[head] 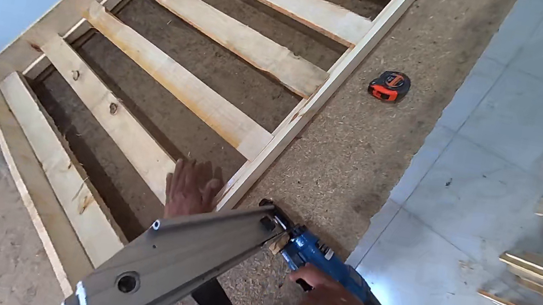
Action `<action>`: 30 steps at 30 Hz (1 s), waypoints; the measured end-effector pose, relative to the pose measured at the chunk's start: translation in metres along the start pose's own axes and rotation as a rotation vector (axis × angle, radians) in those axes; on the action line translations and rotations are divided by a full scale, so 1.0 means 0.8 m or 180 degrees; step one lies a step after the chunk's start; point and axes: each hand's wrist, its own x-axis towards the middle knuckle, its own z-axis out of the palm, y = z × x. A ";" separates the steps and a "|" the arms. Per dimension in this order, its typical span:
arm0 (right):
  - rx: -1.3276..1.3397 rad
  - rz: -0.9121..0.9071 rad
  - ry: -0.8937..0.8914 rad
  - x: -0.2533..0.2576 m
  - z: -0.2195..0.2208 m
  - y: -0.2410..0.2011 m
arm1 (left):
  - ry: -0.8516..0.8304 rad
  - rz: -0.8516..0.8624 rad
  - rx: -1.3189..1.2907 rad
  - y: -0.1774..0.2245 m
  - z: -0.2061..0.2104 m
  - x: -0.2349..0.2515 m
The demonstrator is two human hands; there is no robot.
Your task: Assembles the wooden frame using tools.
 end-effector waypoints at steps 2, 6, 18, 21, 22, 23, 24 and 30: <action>0.0058 -0.0179 0.0041 0.020 -0.013 0.013 | 0.0436 -0.0007 -0.0383 0.020 0.022 -0.009; 0.0316 -0.0342 0.0056 0.052 -0.040 0.054 | 0.0382 -0.0331 -0.1188 0.049 0.015 0.026; 0.0838 -0.0212 0.0229 0.093 -0.070 0.101 | -0.0335 0.0007 0.0475 0.070 0.021 0.220; 0.0799 -0.0189 0.0247 0.096 -0.071 0.103 | -0.0328 0.0048 0.0491 0.064 0.026 0.219; 0.0815 -0.0177 0.0253 0.096 -0.072 0.102 | -0.0327 0.0040 0.0479 0.064 0.026 0.219; 0.0826 -0.0154 0.0247 0.096 -0.072 0.101 | -0.0317 0.0021 0.0463 0.065 0.026 0.218; 0.0839 -0.0135 0.0252 0.096 -0.071 0.100 | -0.0316 0.0004 0.0456 0.066 0.025 0.217; 0.0803 -0.0150 0.0256 0.097 -0.069 0.103 | -0.0261 0.0052 0.0446 0.066 0.028 0.218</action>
